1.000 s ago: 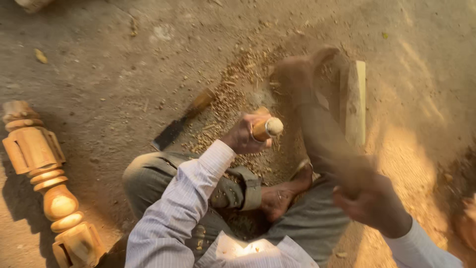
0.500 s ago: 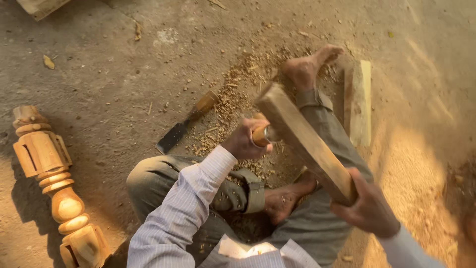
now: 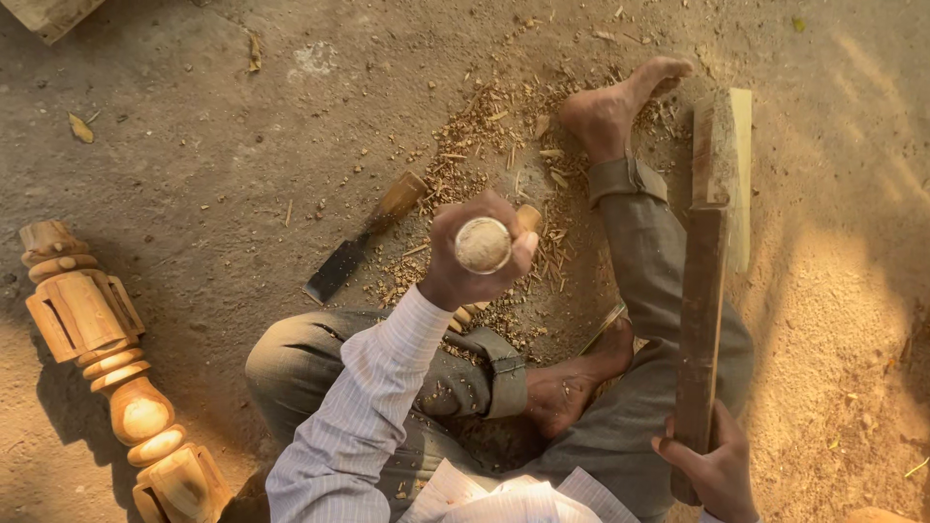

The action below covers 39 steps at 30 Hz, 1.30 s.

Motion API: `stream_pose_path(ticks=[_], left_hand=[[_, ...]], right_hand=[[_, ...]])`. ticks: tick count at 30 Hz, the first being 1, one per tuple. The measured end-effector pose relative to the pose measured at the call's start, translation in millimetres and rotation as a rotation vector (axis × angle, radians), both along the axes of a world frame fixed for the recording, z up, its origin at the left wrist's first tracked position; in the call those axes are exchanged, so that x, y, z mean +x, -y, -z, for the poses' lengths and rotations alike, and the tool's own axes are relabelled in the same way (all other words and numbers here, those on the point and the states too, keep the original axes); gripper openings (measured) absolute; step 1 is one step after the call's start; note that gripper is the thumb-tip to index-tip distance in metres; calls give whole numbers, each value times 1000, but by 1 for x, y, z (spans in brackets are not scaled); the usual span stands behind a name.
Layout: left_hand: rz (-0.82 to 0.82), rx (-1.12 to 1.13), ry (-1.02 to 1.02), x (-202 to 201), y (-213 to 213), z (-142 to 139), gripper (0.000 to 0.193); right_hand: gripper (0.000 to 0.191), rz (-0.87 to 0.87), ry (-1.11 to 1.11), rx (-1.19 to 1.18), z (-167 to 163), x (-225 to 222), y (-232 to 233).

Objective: The person sits on the ground holding a wooden furniture leg blank against their legs and strikes a chisel with a wooden mallet to shape and smooth the wood. They periodically reposition and turn the wood piece and pick up the chisel from the ground between carving passes.

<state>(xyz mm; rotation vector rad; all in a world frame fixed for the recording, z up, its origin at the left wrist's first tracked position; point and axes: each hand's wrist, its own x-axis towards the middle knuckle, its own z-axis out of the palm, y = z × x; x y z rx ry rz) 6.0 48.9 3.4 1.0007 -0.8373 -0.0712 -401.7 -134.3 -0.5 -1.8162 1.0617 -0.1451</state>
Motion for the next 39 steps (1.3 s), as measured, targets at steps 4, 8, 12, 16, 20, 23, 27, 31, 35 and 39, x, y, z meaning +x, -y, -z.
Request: stream_pose_path(ticks=[4,8,12,16,20,23,27,31,35,39], left_hand=[[-27,59,-40,-7,2,-3,15],[83,153,-31,-13,7,-15,13],[238,274,41,-10,-5,-20,21],[70,172,-36,-3,-7,-15,17],[137,38,-220,-5,1,-20,36],[242,170,-309,-8,4,-29,52],[-206,393,279,-8,14,-30,47],[-271,229,217,-11,22,-11,43],[-100,30,-272,-21,19,6,35],[-229,6,-300,-28,14,8,40]], right_hand=[[45,90,48,82,8,-4,0],[46,139,15,134,9,-4,2],[50,121,-34,115,5,-3,5],[51,133,-21,165,8,3,6],[49,51,-9,61,11,8,10],[51,90,-37,110,11,9,12],[51,71,-13,119,10,8,14],[49,47,23,129,11,7,16],[52,93,51,238,12,7,18],[52,87,15,251,13,6,21]])
